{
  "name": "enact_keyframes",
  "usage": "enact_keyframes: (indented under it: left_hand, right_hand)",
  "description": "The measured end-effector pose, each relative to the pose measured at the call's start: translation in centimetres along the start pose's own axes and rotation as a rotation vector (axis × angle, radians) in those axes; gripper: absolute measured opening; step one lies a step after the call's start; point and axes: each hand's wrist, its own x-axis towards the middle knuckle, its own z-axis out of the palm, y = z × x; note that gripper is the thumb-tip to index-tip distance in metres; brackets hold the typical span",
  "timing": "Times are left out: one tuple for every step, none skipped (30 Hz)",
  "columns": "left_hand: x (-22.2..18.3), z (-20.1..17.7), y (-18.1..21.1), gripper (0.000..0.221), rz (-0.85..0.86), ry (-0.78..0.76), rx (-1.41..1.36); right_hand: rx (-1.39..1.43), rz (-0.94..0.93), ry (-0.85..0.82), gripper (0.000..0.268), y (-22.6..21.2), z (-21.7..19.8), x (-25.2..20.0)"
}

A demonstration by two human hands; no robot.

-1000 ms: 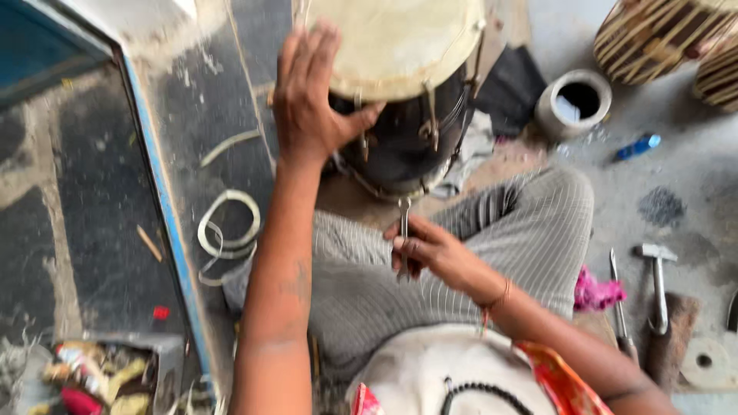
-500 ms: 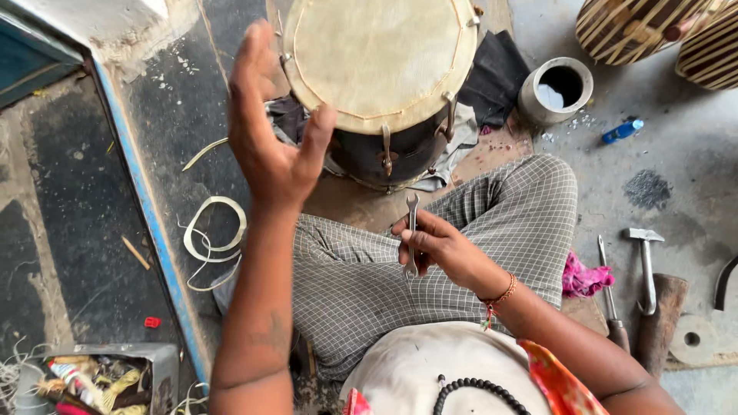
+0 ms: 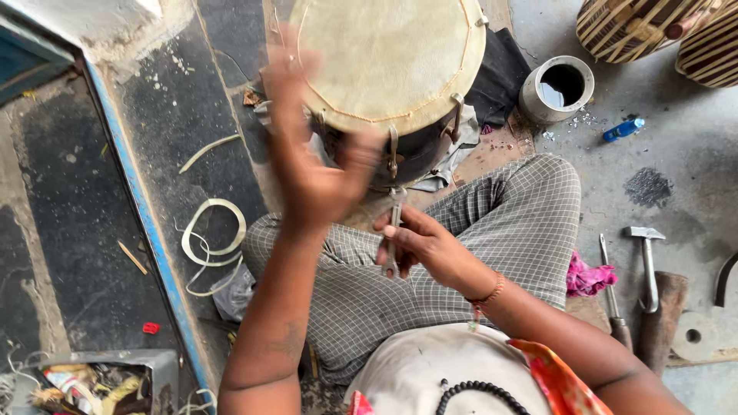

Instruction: The person uses a wrench to tighten or loosen bolts on a drum, occasionally tapping the drum head by hand.

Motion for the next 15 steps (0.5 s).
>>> enact_keyframes:
  left_hand:
    - [0.9, -1.1, -1.7, 0.085, -0.001, -0.048, 0.082]
    - [1.2, -2.2, -3.0, 0.089, -0.016, -0.092, 0.165]
    - [3.0, -3.7, -5.1, 0.101, 0.005, -0.276, 0.469]
    - [4.1, -4.6, -6.2, 0.116, 0.043, -0.444, 0.778]
    - [3.8, -5.1, -6.2, 0.109, -0.011, -0.339, 0.635]
    - [3.8, -5.5, -6.1, 0.103, -0.047, -0.238, 0.487]
    - [3.8, -5.8, -5.7, 0.097, -0.078, -0.138, 0.336]
    - [3.2, -6.0, -5.0, 0.091, -0.124, -0.069, 0.170]
    - [2.6, -6.0, -4.2, 0.085, -0.170, 0.001, 0.002]
    - [1.8, -5.5, -3.1, 0.082, -0.197, 0.039, -0.119]
    - [1.2, -5.2, -1.9, 0.080, -0.221, 0.080, -0.239]
    - [0.7, -3.3, -0.7, 0.082, -0.197, 0.105, -0.301]
    - [0.9, -1.3, 0.1, 0.085, -0.170, 0.050, -0.268]
    - [0.6, 0.2, 1.2, 0.088, -0.158, -0.011, -0.231]
    - [0.7, 0.7, 1.8, 0.091, -0.110, -0.116, -0.035]
  right_hand:
    - [-0.004, 0.013, 0.030, 0.028, 0.1, -0.4, 0.1]
    - [-0.009, 0.044, 0.058, 0.028, 0.7, -0.7, -0.2]
    - [0.013, 0.063, 0.067, 0.027, 1.4, -0.6, -0.6]
    - [0.016, 0.068, 0.064, 0.026, 1.6, -0.9, -0.4]
    - [0.019, 0.072, 0.061, 0.026, 1.7, -1.1, -0.3]
    - [-0.005, 0.059, 0.059, 0.026, 1.7, -1.2, -0.1]
    - [-0.029, 0.046, 0.058, 0.025, 1.6, -1.4, -0.1]
    - [-0.024, 0.049, 0.073, 0.025, 2.2, -1.1, -0.5]
    - [-0.011, 0.044, 0.062, 0.025, 2.4, -1.1, -0.4]
    - [-0.006, 0.042, 0.055, 0.025, 2.4, -1.4, -0.2]
    - [0.000, 0.040, 0.048, 0.025, 2.6, -1.2, -0.3]
    - [-0.001, 0.049, 0.033, 0.024, 2.3, -1.1, -0.1]
    - [-0.002, 0.059, 0.019, 0.024, 2.1, -0.8, -0.1]
    - [0.011, 0.082, 0.003, 0.024, 2.3, -0.3, -0.4]
    - [0.015, 0.075, -0.008, 0.023, 2.4, -0.1, -0.3]
